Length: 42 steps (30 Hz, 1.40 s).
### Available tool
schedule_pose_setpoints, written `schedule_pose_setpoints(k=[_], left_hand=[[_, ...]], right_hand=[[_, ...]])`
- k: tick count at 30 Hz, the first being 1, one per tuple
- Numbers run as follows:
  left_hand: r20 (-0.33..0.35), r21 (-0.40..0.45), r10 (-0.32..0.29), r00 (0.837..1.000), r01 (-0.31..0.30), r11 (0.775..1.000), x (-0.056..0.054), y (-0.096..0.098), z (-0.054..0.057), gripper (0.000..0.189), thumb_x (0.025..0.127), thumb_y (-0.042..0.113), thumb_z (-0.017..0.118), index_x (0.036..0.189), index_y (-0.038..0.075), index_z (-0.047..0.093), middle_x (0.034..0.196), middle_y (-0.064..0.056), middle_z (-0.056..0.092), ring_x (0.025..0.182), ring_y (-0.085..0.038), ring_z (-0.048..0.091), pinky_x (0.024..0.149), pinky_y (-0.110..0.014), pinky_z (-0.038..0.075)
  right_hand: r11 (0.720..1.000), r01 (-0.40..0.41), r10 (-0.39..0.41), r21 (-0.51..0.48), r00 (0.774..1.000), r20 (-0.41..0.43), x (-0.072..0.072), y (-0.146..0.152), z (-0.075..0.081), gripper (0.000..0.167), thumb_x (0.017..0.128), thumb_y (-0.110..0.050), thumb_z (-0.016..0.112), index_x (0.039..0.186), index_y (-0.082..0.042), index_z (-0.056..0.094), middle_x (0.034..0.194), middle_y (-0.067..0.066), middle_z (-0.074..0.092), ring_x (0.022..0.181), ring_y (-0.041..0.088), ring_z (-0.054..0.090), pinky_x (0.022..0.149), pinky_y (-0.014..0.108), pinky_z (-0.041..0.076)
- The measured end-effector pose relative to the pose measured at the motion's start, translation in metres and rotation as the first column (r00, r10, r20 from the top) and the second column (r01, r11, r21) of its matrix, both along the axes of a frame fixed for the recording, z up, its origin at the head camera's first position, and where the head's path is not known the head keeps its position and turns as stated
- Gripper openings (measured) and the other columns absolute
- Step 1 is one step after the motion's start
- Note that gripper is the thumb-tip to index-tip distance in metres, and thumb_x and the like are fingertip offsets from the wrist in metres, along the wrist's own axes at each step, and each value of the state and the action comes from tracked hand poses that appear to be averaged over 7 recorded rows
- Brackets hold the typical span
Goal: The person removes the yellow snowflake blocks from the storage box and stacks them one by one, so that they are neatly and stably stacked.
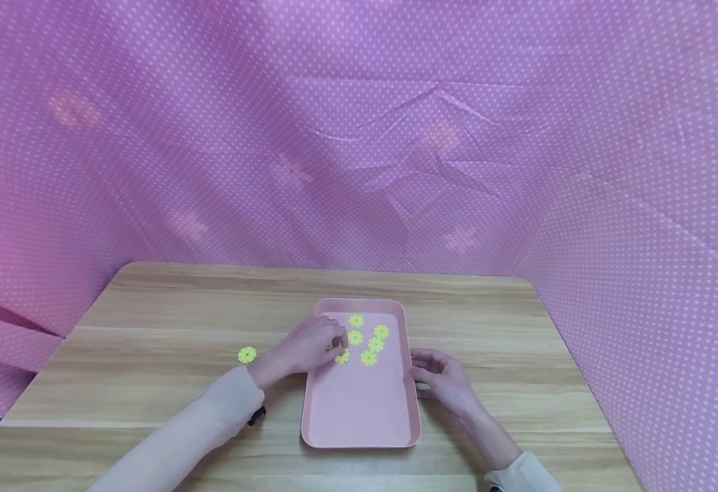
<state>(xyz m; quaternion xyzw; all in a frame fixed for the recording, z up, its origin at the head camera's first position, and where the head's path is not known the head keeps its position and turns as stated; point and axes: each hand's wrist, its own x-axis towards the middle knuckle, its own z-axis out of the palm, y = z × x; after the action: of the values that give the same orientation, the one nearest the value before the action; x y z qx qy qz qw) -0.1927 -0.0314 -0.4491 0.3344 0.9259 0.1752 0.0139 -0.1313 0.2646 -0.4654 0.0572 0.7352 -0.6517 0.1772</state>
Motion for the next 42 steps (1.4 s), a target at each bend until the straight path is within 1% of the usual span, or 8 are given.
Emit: schedule_pose_setpoints(k=[6,14,18,20,23,28,34,42], left_hand=[[0.065,0.063,0.006,0.998,-0.011,0.998,0.005,-0.004,0.007,0.005,0.097,0.016,0.074,0.097,0.013,0.078,0.098,0.0,0.079,0.1,-0.018,0.07,0.098,-0.039,0.057],[0.077,0.141,0.03,0.997,-0.041,0.989,0.011,-0.012,0.011,0.006,0.098,0.02,0.074,0.094,0.016,0.075,0.094,0.003,0.075,0.093,-0.014,0.069,0.089,-0.034,0.058],[0.089,0.172,0.047,0.995,-0.062,0.983,0.014,-0.019,0.017,0.004,0.098,0.02,0.073,0.095,0.017,0.074,0.095,0.004,0.074,0.094,-0.015,0.069,0.088,-0.035,0.058],[0.082,0.19,0.049,0.995,-0.064,0.98,0.016,-0.022,0.02,0.004,0.098,0.019,0.073,0.095,0.017,0.074,0.094,0.003,0.074,0.093,-0.015,0.069,0.089,-0.035,0.058],[0.079,0.221,0.063,0.995,-0.079,0.972,0.018,-0.029,0.025,0.004,0.098,0.019,0.073,0.096,0.017,0.074,0.093,0.004,0.073,0.091,-0.014,0.068,0.085,-0.032,0.057],[0.112,0.286,0.114,0.987,-0.142,0.948,0.022,-0.045,0.029,0.006,0.098,0.021,0.073,0.099,0.016,0.073,0.092,0.007,0.071,0.087,-0.008,0.064,0.079,-0.025,0.055],[0.159,0.338,0.18,0.971,-0.224,0.914,0.025,-0.068,0.031,0.006,0.097,0.022,0.075,0.098,0.016,0.074,0.091,0.007,0.071,0.087,-0.006,0.062,0.081,-0.026,0.055],[0.194,0.354,0.267,0.944,-0.321,0.878,0.028,-0.102,0.025,0.006,0.095,0.021,0.077,0.096,0.018,0.073,0.091,0.008,0.071,0.087,-0.007,0.061,0.082,-0.027,0.055]], right_hand=[[1.0,0.002,-0.002,-0.004,1.0,0.009,0.002,-0.001,0.001,0.056,0.099,-0.007,0.068,0.15,0.008,0.048,0.142,0.025,0.063,0.105,0.011,0.071,0.089,0.037,0.065],[1.0,-0.011,0.012,-0.027,1.0,0.013,0.003,0.001,0.002,0.058,0.099,-0.005,0.068,0.151,0.01,0.046,0.136,0.019,0.067,0.104,0.009,0.071,0.09,0.034,0.064],[0.999,-0.017,0.017,-0.03,1.0,0.014,0.002,0.001,0.002,0.059,0.099,-0.005,0.067,0.151,0.01,0.045,0.134,0.017,0.068,0.104,0.009,0.07,0.09,0.034,0.064],[0.999,-0.018,0.018,-0.03,1.0,0.014,0.002,0.001,0.002,0.059,0.099,-0.005,0.067,0.151,0.011,0.044,0.133,0.016,0.068,0.104,0.009,0.071,0.09,0.034,0.065],[0.999,-0.024,0.024,-0.032,1.0,0.015,0.002,0.0,0.002,0.059,0.1,-0.006,0.067,0.152,0.011,0.043,0.134,0.016,0.068,0.103,0.008,0.071,0.089,0.033,0.065],[0.999,-0.031,0.032,-0.036,0.999,0.011,0.001,-0.001,0.003,0.06,0.1,-0.006,0.067,0.152,0.012,0.043,0.132,0.014,0.069,0.103,0.007,0.071,0.088,0.032,0.065],[0.999,-0.021,0.021,-0.029,1.0,0.011,-0.002,0.0,0.002,0.06,0.099,-0.005,0.068,0.151,0.011,0.044,0.132,0.015,0.069,0.103,0.008,0.071,0.088,0.033,0.065],[1.0,-0.005,0.005,-0.009,1.0,0.008,-0.005,0.0,0.0,0.058,0.099,-0.006,0.068,0.15,0.009,0.047,0.137,0.022,0.066,0.104,0.011,0.071,0.089,0.035,0.065]])
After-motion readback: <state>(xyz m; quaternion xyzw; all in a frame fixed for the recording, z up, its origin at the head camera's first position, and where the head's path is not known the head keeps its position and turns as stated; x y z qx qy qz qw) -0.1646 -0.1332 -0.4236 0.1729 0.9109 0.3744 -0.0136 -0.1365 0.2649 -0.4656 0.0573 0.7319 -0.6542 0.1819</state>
